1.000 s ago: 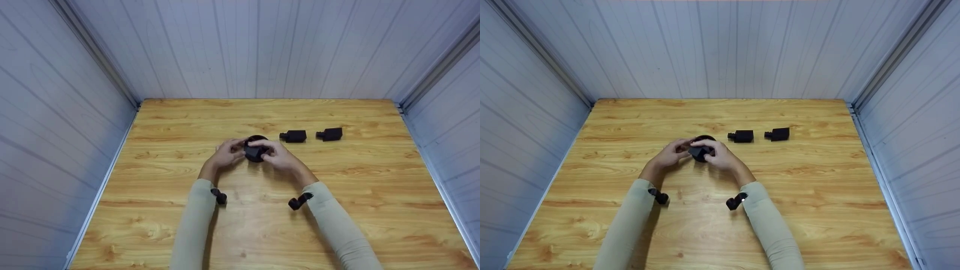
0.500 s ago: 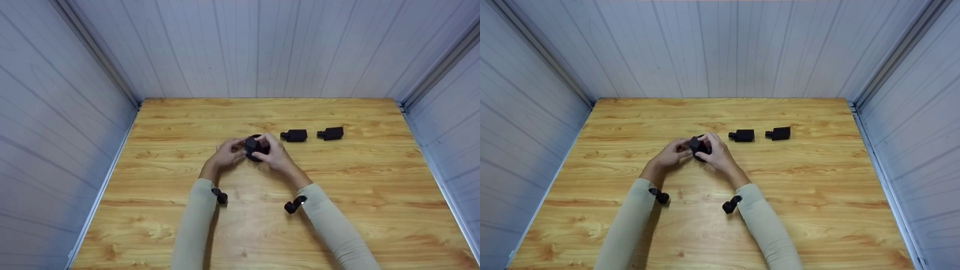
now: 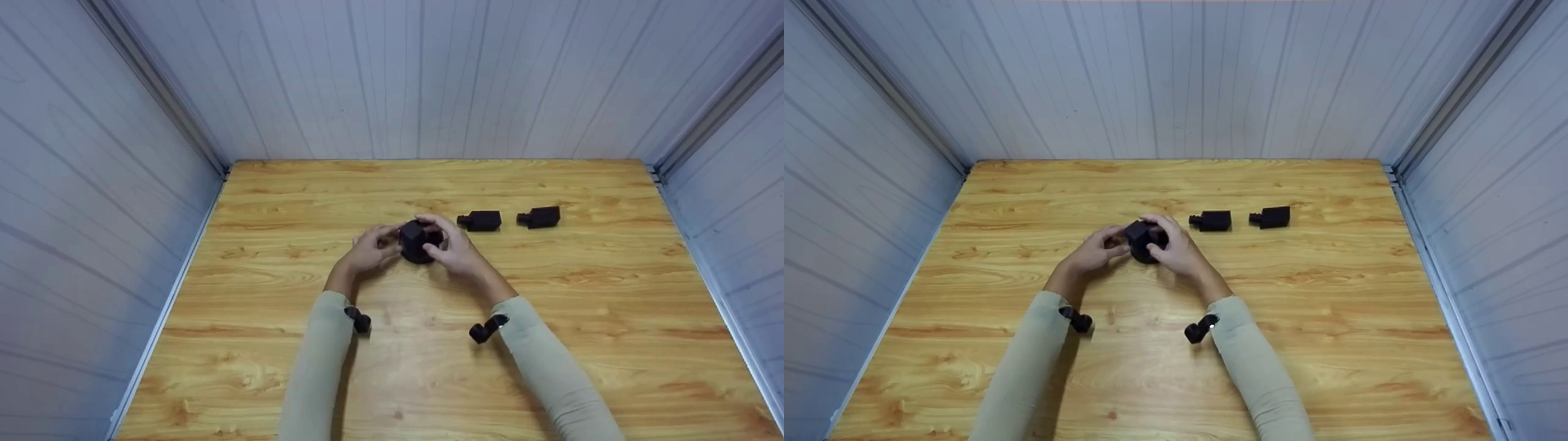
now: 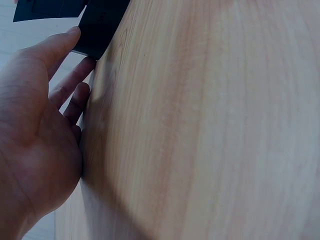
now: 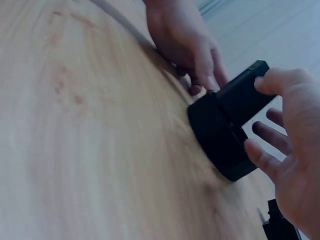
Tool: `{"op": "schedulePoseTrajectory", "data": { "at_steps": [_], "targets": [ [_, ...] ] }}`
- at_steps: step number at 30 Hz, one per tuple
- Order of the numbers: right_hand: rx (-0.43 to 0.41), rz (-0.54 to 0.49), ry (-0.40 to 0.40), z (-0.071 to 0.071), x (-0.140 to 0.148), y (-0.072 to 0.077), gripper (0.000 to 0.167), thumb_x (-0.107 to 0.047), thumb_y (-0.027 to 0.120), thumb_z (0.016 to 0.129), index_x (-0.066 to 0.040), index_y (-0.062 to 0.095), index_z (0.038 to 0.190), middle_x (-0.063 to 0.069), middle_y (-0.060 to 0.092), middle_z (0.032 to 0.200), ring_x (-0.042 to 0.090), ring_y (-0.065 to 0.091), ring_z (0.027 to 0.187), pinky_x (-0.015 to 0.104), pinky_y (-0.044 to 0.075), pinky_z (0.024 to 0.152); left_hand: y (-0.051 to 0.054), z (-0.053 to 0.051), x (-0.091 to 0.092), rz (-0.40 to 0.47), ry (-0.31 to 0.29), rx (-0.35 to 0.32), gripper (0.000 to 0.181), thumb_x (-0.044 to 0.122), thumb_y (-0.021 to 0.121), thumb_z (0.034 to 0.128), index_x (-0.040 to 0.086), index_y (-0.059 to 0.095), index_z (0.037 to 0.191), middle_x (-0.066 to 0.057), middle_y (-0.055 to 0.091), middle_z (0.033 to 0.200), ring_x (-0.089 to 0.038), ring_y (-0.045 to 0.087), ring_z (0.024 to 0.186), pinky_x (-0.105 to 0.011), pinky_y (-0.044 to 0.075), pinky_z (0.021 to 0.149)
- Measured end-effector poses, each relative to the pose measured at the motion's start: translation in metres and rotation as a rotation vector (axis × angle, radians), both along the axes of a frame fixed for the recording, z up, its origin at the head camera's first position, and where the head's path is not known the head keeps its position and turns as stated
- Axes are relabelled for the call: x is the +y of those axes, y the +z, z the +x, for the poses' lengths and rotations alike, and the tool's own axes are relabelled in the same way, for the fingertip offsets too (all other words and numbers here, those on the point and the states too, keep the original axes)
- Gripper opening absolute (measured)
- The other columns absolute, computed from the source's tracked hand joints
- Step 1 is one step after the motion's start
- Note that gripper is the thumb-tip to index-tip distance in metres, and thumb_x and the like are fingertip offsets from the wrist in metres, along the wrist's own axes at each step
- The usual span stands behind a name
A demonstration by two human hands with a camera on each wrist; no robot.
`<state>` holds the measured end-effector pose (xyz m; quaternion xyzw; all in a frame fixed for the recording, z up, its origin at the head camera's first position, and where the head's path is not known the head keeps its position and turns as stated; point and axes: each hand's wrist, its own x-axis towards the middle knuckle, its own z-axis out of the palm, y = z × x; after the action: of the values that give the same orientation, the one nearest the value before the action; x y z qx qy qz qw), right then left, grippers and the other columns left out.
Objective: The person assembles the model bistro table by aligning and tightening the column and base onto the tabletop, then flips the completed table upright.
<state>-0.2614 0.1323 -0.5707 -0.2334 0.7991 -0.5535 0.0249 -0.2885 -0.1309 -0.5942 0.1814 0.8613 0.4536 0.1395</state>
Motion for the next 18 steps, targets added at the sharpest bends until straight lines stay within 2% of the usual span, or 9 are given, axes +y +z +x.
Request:
{"op": "schedulePoseTrajectory", "data": {
  "at_steps": [4, 6, 8, 12, 16, 18],
  "targets": [
    [-0.049, 0.011, 0.052, -0.002, 0.002, 0.004, 0.053, 0.001, 0.067, 0.108, -0.009, 0.062, 0.16, 0.022, 0.066, 0.159, 0.042, 0.063, 0.145, 0.042, 0.057, 0.105, -0.009, -0.004, -0.002, 0.026, 0.003, 0.006, 0.058, 0.027, 0.074, 0.1092, 0.022, 0.059, 0.165, -0.017, 0.063, 0.16, -0.041, 0.056, 0.148, -0.063, 0.014, 0.128],
    [-0.067, 0.019, 0.074, -0.002, 0.002, 0.004, 0.05, -0.001, 0.065, 0.11, -0.011, 0.064, 0.159, 0.02, 0.063, 0.164, 0.04, 0.059, 0.152, 0.051, 0.054, 0.116, -0.015, -0.007, -0.003, 0.042, 0.008, 0.009, 0.058, 0.029, 0.075, 0.1084, 0.025, 0.06, 0.165, -0.015, 0.064, 0.16, -0.039, 0.056, 0.149, -0.061, 0.014, 0.127],
    [-0.087, 0.021, 0.086, -0.002, 0.001, 0.005, 0.047, -0.002, 0.064, 0.111, -0.012, 0.066, 0.157, 0.019, 0.062, 0.166, 0.039, 0.058, 0.154, 0.057, 0.05, 0.125, -0.015, -0.008, -0.004, 0.036, 0.005, 0.004, 0.058, 0.03, 0.075, 0.1086, 0.027, 0.06, 0.165, -0.015, 0.063, 0.161, -0.04, 0.055, 0.15, -0.063, 0.014, 0.127],
    [-0.102, 0.003, 0.071, -0.002, -0.002, 0.005, 0.043, -0.001, 0.066, 0.11, -0.009, 0.069, 0.152, 0.023, 0.064, 0.162, 0.043, 0.063, 0.147, 0.061, 0.049, 0.126, -0.023, -0.012, -0.006, 0.052, -0.008, 0.014, 0.058, 0.036, 0.075, 0.1092, 0.032, 0.06, 0.165, -0.012, 0.065, 0.158, -0.038, 0.057, 0.148, -0.067, 0.013, 0.129],
    [-0.068, -0.011, 0.004, -0.002, -0.006, 0.002, 0.039, 0.001, 0.074, 0.105, 0.0, 0.068, 0.143, 0.029, 0.069, 0.149, 0.047, 0.068, 0.137, 0.061, 0.051, 0.122, -0.014, -0.006, -0.005, 0.057, -0.008, -0.019, 0.057, 0.031, 0.072, 0.1118, 0.027, 0.057, 0.167, -0.013, 0.063, 0.16, -0.038, 0.058, 0.149, -0.072, 0.0, 0.136],
    [-0.044, 0.001, -0.038, -0.002, -0.008, 0.0, 0.039, -0.001, 0.079, 0.102, 0.001, 0.065, 0.139, 0.029, 0.07, 0.141, 0.046, 0.068, 0.134, 0.059, 0.05, 0.121, -0.003, -0.001, -0.003, 0.037, -0.008, -0.031, 0.058, 0.026, 0.07, 0.1129, 0.023, 0.055, 0.169, -0.015, 0.062, 0.16, -0.039, 0.059, 0.149, -0.075, -0.004, 0.137]
  ]
}}
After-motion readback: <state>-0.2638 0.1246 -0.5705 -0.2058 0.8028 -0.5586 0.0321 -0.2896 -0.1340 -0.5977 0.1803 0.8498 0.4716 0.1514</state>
